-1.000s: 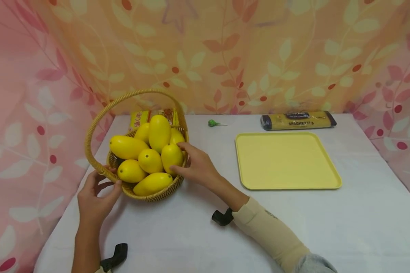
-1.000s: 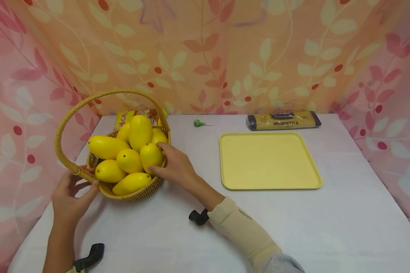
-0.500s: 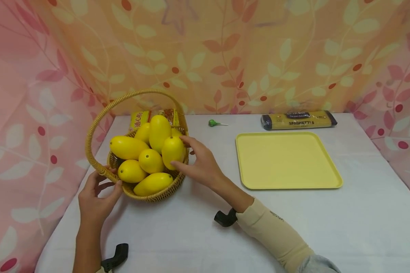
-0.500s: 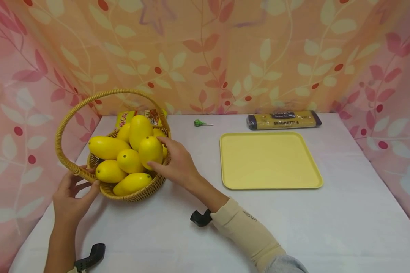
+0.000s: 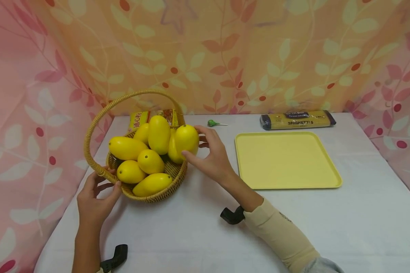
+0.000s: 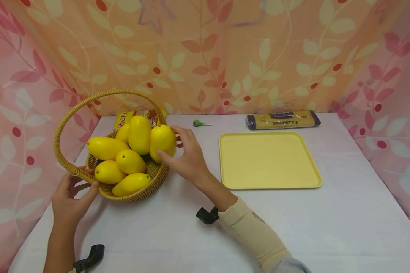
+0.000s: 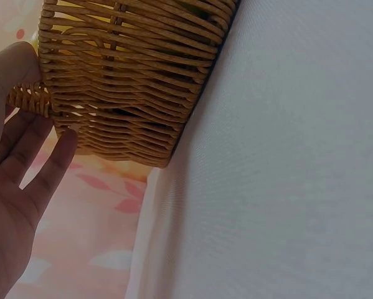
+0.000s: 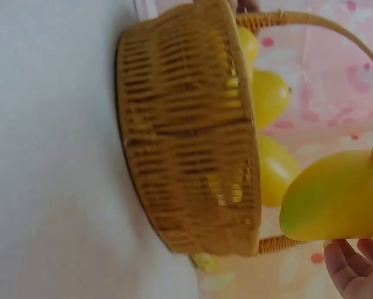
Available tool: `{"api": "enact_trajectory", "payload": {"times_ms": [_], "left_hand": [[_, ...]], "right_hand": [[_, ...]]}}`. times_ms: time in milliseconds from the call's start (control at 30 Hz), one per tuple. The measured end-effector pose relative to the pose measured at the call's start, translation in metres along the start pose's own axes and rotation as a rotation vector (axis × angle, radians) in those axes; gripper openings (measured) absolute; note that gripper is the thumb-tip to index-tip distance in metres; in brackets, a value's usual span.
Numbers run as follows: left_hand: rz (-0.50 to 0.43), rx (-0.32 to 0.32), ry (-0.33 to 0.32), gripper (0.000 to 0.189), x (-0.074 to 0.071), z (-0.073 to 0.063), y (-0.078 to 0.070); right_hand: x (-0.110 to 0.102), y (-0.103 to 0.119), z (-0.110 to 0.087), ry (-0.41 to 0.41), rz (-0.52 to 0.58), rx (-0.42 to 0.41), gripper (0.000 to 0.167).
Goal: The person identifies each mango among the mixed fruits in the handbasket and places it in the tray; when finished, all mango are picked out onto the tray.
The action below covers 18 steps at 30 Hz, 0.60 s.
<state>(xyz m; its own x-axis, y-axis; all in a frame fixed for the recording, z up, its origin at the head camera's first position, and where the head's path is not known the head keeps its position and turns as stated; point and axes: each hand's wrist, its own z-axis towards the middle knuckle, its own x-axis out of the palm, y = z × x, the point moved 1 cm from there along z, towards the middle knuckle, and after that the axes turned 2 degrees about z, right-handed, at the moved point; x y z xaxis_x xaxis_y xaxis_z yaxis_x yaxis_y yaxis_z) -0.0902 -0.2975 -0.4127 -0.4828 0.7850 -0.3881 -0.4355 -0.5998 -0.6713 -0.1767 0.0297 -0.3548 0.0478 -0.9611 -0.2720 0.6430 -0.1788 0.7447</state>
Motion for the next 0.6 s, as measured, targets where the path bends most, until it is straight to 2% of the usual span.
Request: {"api": "enact_trajectory", "payload": {"times_ms": [300, 533, 600], "left_hand": [[0.017, 0.012, -0.004, 0.064, 0.000, 0.000, -0.001], [0.038, -0.044, 0.020, 0.063, -0.002, 0.000, -0.004], [0.039, -0.043, 0.019, 0.063, -0.002, 0.000, -0.004]], "right_hand": [[-0.029, -0.013, 0.007, -0.135, -0.136, 0.039, 0.066], [-0.058, -0.026, 0.012, -0.228, -0.157, 0.109, 0.065], [-0.067, -0.032, 0.014, -0.254, -0.165, 0.142, 0.065]]}}
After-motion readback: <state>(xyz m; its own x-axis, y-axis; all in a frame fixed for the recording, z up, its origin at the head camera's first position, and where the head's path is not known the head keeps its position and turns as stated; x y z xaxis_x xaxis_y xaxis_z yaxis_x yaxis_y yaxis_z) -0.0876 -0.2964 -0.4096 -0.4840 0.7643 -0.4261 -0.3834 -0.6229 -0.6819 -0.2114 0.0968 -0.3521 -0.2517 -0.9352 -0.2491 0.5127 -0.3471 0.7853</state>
